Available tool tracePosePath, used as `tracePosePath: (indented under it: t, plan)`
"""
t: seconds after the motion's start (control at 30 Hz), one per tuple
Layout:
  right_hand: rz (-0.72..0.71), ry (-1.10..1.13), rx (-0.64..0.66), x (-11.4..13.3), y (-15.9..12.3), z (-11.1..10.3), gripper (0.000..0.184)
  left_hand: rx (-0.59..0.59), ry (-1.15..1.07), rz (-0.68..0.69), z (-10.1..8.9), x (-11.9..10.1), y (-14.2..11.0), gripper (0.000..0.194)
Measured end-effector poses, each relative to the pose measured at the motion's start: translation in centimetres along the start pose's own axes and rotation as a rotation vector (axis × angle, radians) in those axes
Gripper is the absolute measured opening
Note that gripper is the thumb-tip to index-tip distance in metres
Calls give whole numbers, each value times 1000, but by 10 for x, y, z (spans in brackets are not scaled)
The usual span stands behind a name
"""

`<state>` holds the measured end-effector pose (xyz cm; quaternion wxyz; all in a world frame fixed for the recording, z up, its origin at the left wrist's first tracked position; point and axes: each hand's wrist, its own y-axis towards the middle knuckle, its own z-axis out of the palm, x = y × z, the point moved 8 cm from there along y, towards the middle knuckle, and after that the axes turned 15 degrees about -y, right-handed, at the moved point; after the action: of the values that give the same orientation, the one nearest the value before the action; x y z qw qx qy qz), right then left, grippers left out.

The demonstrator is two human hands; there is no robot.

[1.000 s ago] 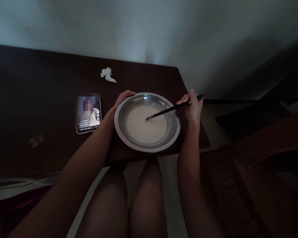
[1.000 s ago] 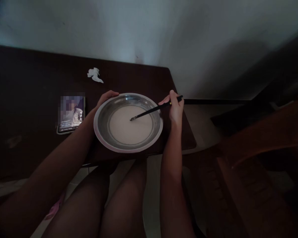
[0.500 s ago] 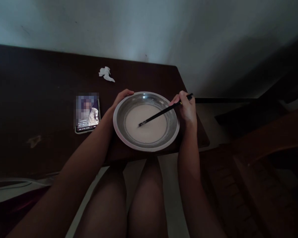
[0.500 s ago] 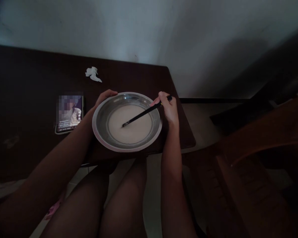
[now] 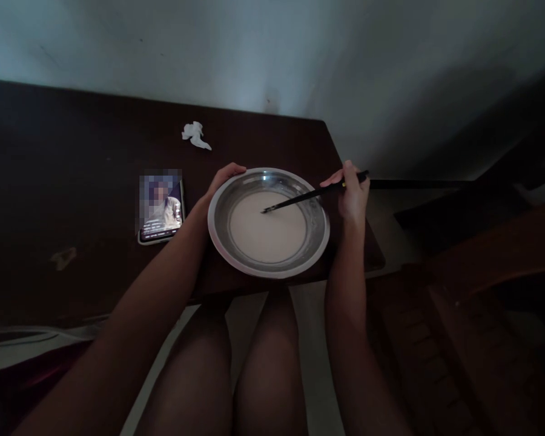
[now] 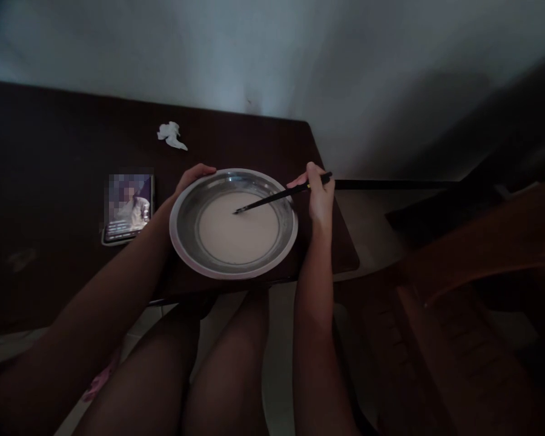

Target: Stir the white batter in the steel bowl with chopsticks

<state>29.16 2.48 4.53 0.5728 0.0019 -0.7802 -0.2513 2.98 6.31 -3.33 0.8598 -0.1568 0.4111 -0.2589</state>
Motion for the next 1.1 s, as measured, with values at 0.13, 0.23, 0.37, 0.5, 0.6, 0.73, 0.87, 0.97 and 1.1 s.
tracePosePath:
  t: [0.13, 0.23, 0.37, 0.5, 0.6, 0.73, 0.87, 0.97, 1.1]
  plan:
    - [1, 20, 86, -1, -1, 7, 59, -39, 33, 9, 1, -3, 0, 37]
    - [10, -10, 153, -4, -2, 14, 57, -53, 30, 7, 2, -3, 0, 37]
    - [-8, 14, 7, -2, 0, 0, 58, -30, 25, -6, 4, -2, -1, 42]
    - [-8, 2, 127, -1, -2, 10, 57, -17, 41, -7, 2, -2, 2, 35]
    - [-1, -25, 128, -1, -2, 10, 56, -1, 48, 12, 0, -3, 5, 25]
    - [-2, 19, -7, -2, 0, -2, 59, -29, 65, 17, -1, -4, 6, 25]
    - [2, -1, 148, -5, -2, 14, 60, -29, 44, 15, 2, -4, 2, 31]
    - [-16, -43, 89, -4, 0, 10, 62, -20, 31, -1, 4, -3, 1, 31]
    - [-32, -47, -35, -3, 2, -1, 63, 0, 37, 1, 5, -3, 1, 31]
